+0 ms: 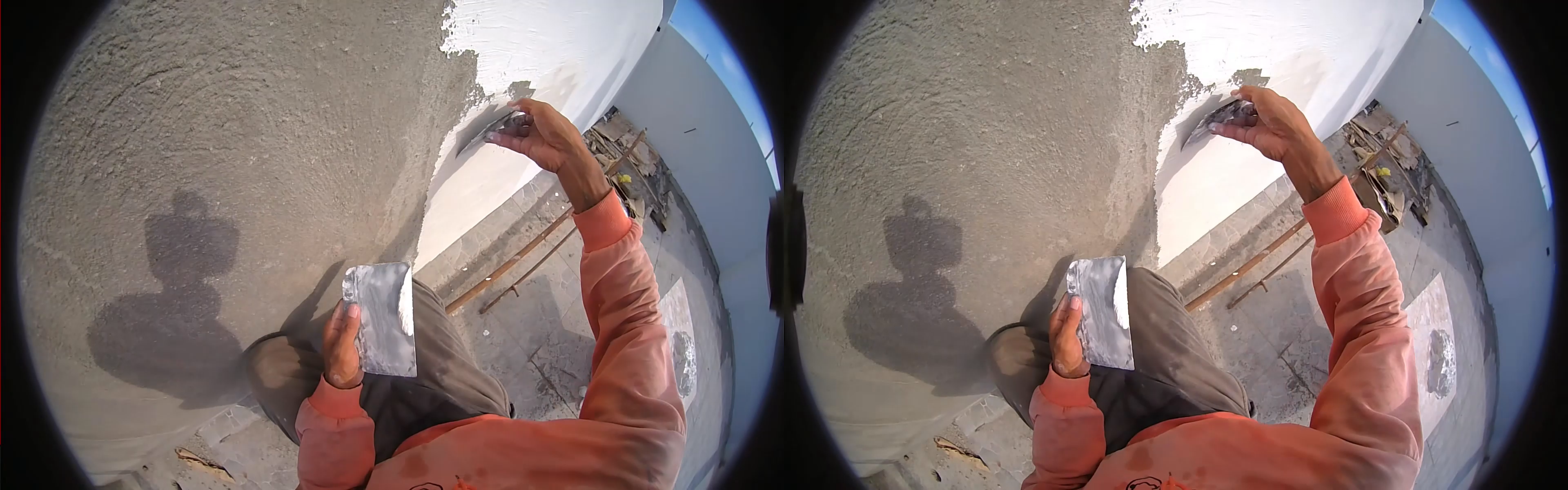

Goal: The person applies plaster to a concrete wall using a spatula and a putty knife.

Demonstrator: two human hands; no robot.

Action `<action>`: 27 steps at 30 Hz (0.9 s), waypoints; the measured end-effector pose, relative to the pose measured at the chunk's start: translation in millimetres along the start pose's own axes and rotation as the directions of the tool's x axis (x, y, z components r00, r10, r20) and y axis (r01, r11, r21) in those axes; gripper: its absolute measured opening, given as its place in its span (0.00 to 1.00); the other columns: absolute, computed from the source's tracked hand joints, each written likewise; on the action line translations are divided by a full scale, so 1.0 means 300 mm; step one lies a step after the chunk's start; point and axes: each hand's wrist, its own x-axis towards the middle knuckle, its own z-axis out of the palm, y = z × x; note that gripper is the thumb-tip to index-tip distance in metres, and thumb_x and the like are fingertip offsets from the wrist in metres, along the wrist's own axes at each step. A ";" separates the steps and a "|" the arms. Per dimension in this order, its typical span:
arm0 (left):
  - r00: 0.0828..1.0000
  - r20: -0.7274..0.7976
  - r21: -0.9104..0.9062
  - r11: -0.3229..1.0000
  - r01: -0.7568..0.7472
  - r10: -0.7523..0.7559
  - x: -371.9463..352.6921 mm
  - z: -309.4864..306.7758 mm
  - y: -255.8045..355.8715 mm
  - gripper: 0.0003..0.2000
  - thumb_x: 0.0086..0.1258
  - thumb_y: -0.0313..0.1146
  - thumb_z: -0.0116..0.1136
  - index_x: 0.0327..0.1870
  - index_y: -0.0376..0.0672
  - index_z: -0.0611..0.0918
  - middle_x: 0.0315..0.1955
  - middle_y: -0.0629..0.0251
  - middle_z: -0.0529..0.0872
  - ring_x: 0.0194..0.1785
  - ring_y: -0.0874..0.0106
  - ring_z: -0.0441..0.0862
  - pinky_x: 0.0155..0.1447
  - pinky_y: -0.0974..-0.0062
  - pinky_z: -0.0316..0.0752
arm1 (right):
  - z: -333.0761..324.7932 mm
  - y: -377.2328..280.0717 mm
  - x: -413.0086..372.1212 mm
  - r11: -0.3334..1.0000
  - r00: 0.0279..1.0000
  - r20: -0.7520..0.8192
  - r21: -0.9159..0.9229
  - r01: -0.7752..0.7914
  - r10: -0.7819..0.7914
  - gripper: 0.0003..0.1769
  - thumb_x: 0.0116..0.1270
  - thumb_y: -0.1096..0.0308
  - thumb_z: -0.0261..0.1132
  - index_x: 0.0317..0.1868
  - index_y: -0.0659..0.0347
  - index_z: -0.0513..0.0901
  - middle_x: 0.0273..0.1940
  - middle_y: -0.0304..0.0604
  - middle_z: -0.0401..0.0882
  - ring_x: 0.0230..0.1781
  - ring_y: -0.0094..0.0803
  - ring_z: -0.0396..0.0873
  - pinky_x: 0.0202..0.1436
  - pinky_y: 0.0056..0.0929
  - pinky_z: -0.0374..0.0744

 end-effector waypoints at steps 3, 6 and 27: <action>1.000 0.010 0.013 1.000 0.013 -0.013 0.001 0.001 0.000 0.21 0.77 0.39 0.48 0.62 0.32 0.72 0.53 0.61 0.81 0.53 0.74 0.78 0.58 0.76 0.70 | 0.012 -0.120 -0.056 0.996 0.997 0.028 -0.038 0.075 -0.074 0.14 0.71 0.70 0.52 0.50 0.73 0.65 0.45 0.60 0.72 0.45 0.49 0.79 0.51 0.45 0.87; 1.000 -0.002 0.005 1.000 0.028 -0.028 0.000 0.000 -0.011 0.21 0.77 0.40 0.48 0.62 0.33 0.72 0.52 0.62 0.81 0.53 0.74 0.78 0.58 0.76 0.71 | -0.025 -0.199 -0.142 0.976 0.967 0.131 0.042 0.216 -0.219 0.10 0.69 0.72 0.53 0.44 0.72 0.69 0.47 0.59 0.74 0.46 0.48 0.80 0.54 0.45 0.84; 0.972 0.228 0.008 0.999 0.053 -0.054 0.134 0.308 -0.123 0.19 0.78 0.35 0.45 0.64 0.33 0.71 0.57 0.57 0.78 0.58 0.68 0.78 0.61 0.71 0.73 | -0.032 0.287 -0.524 0.110 0.176 0.872 -0.141 0.984 -0.456 0.25 0.69 0.70 0.54 0.66 0.64 0.70 0.70 0.57 0.63 0.70 0.52 0.65 0.71 0.53 0.64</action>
